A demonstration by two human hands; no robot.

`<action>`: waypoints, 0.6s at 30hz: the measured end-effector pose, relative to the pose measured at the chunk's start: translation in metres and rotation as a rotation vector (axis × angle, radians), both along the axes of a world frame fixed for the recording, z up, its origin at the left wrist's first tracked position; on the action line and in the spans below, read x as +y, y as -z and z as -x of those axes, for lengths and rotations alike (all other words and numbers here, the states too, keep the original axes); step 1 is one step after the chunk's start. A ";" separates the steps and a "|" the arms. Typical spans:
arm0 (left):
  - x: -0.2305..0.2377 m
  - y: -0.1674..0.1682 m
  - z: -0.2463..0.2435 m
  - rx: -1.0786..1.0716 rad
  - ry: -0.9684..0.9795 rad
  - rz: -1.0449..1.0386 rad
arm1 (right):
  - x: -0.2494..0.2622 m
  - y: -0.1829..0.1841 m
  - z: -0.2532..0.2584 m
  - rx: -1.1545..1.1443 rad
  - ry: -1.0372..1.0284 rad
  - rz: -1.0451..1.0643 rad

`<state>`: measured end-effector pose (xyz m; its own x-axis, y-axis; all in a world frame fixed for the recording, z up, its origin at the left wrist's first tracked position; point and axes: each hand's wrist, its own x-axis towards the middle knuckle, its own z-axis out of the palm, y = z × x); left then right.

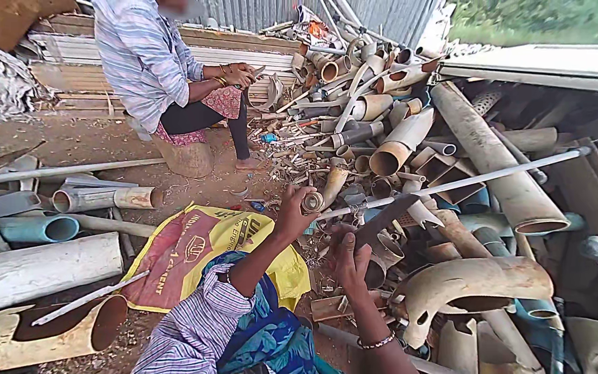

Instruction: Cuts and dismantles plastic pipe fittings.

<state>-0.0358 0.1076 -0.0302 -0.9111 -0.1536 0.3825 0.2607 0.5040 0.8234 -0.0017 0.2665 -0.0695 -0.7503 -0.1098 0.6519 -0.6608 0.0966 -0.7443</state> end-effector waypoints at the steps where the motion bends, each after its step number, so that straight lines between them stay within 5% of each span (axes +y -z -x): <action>1: 0.000 -0.001 -0.002 -0.004 0.000 0.007 | -0.004 0.006 0.001 -0.130 -0.020 -0.069; 4: -0.002 -0.008 -0.006 -0.016 -0.023 0.040 | -0.009 0.017 0.007 -0.503 -0.101 -0.168; 11: -0.007 -0.002 -0.015 0.043 -0.036 0.115 | -0.005 -0.005 -0.004 -0.072 -0.028 -0.032; 18: -0.008 0.007 -0.024 0.354 -0.008 0.112 | -0.018 -0.004 -0.006 -0.271 -0.073 0.146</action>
